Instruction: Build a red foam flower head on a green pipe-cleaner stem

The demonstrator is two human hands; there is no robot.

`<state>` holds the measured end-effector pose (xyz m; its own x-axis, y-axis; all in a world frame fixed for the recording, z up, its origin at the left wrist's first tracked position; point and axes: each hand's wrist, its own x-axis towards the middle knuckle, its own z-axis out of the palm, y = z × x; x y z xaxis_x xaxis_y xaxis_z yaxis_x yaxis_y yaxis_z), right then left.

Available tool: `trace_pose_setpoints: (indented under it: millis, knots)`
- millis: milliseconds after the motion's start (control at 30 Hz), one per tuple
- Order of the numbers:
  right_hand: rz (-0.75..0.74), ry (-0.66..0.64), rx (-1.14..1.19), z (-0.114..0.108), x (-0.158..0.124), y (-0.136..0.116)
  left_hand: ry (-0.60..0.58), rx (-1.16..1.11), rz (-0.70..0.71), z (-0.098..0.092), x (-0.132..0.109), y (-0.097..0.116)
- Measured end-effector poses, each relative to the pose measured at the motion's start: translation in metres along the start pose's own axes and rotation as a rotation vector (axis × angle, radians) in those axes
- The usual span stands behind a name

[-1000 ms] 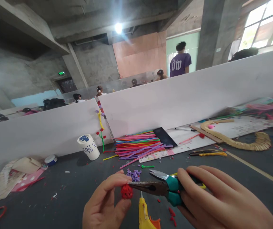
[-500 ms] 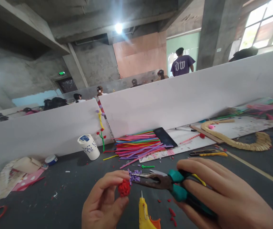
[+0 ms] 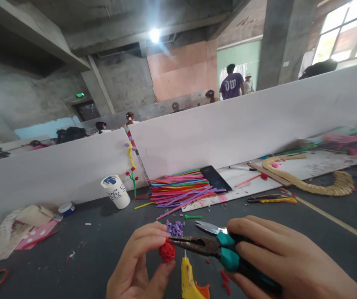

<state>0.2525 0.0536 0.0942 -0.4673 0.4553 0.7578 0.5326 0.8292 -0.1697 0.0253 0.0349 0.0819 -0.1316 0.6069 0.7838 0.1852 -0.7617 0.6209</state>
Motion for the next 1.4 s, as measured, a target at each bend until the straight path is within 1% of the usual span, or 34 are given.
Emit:
trace_pose_setpoints:
  millis: [33,100,167,267,467,567,633,700,733,767,833,900,967,1067,1133,1233,1400]
  knots:
    - [-0.008,-0.003,-0.007,0.000,0.000,0.000,0.014,0.010,-0.016,0.001,0.000,-0.001]
    - [-0.035,0.003,-0.039,0.001,-0.001,0.001,0.158,0.015,-0.024,0.006,-0.001,0.000]
    - [-0.077,0.020,-0.097,0.001,-0.002,0.001,0.215,0.022,-0.032,0.012,-0.003,0.002]
    - [-0.127,0.030,-0.217,0.000,0.000,-0.001,0.240,0.025,-0.075,0.018,-0.005,0.005]
    - [-0.212,0.024,-0.493,-0.004,0.003,-0.008,0.264,-0.033,-0.217,0.017,-0.004,0.011]
    - [-0.212,0.049,-0.484,-0.001,0.004,-0.006,0.283,-0.074,-0.304,0.015,-0.003,0.013]
    - [-0.173,0.062,-0.369,-0.001,0.004,-0.004,0.286,-0.091,-0.325,0.013,-0.002,0.013]
    - [-0.080,0.072,-0.205,-0.004,0.004,-0.002,0.268,-0.102,-0.299,0.010,0.000,0.012]
    - [-0.030,0.076,-0.131,-0.005,0.003,-0.002,0.239,-0.106,-0.277,0.009,0.001,0.012]
    - [0.020,0.066,-0.070,-0.007,0.002,-0.001,0.208,-0.108,-0.254,0.008,0.002,0.011]
    - [0.093,0.006,0.022,-0.009,0.000,-0.002,0.158,-0.107,-0.211,0.006,0.003,0.009]
    - [0.128,-0.060,0.087,-0.009,-0.002,-0.003,0.215,-0.098,-0.172,0.005,0.002,0.008]
    - [0.163,-0.111,0.124,-0.005,-0.003,-0.004,0.210,-0.049,-0.089,0.003,0.001,0.005]
    - [0.187,-0.132,0.134,0.002,-0.004,-0.005,0.086,0.033,0.074,-0.002,0.001,0.000]
    - [0.177,-0.120,0.149,0.005,-0.004,-0.005,0.038,0.059,0.137,-0.006,0.003,-0.002]
    - [0.149,-0.100,0.184,0.007,-0.004,-0.006,0.020,0.107,0.166,-0.009,0.005,-0.001]
    - [0.144,-0.017,0.216,0.008,-0.002,-0.008,-0.019,0.137,0.147,-0.013,0.003,0.002]
